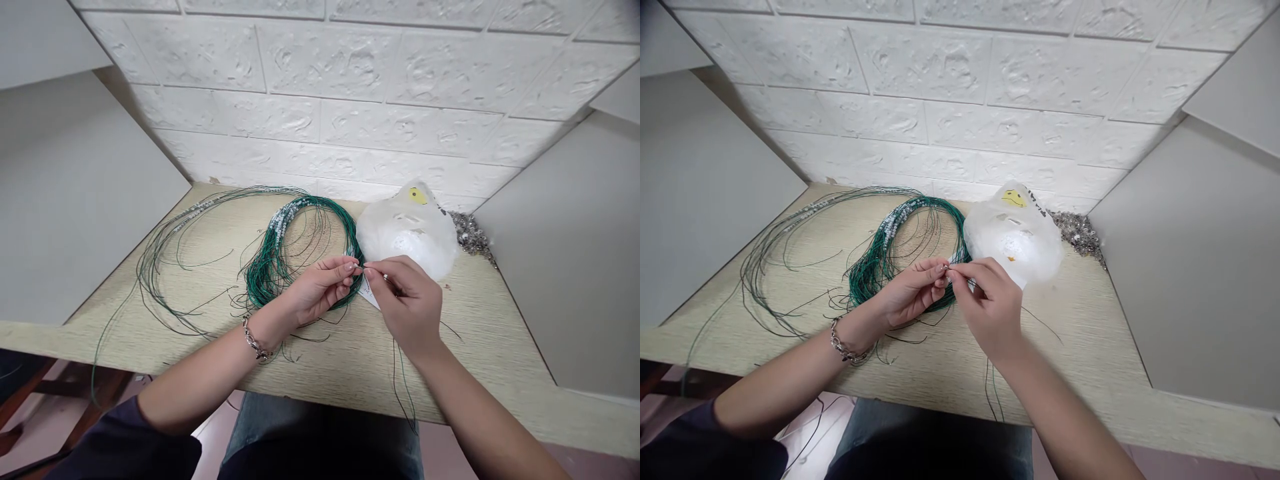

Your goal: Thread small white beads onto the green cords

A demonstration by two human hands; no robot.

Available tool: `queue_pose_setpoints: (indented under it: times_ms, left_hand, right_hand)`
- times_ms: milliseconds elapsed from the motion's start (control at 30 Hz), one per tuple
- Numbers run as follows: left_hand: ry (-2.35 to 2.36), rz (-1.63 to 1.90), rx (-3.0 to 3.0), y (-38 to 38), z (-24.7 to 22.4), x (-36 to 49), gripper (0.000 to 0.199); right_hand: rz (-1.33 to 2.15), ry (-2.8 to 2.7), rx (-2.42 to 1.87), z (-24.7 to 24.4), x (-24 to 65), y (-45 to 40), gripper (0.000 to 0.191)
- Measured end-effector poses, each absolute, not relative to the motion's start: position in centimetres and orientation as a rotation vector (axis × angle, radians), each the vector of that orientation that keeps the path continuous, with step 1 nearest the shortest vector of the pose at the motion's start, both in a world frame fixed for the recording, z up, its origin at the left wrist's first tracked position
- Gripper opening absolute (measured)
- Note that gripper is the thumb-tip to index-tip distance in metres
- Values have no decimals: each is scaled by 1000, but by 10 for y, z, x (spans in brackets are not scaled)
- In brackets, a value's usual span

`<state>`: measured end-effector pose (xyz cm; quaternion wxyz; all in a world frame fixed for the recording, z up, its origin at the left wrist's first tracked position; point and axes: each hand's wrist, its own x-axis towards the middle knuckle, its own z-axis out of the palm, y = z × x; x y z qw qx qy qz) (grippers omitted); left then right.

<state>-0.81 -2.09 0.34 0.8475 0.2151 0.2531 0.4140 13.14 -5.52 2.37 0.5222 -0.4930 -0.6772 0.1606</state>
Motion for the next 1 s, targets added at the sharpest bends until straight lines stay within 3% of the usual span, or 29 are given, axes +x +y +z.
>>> queue_pose_setpoints:
  times_ms: [267,633,1000]
  left_hand:
    - [560,884,484,-20,4,-8,7]
    - [612,887,551,-19,1,-6,13]
    - [595,879,520,-20,1,-5,15]
  right_hand:
    - [420,-1638,-1293,27,130,-54,12]
    - [100,-1787,-1328,19,132,-53,14]
    - [4,-1817,-1310,18,131,-52,14]
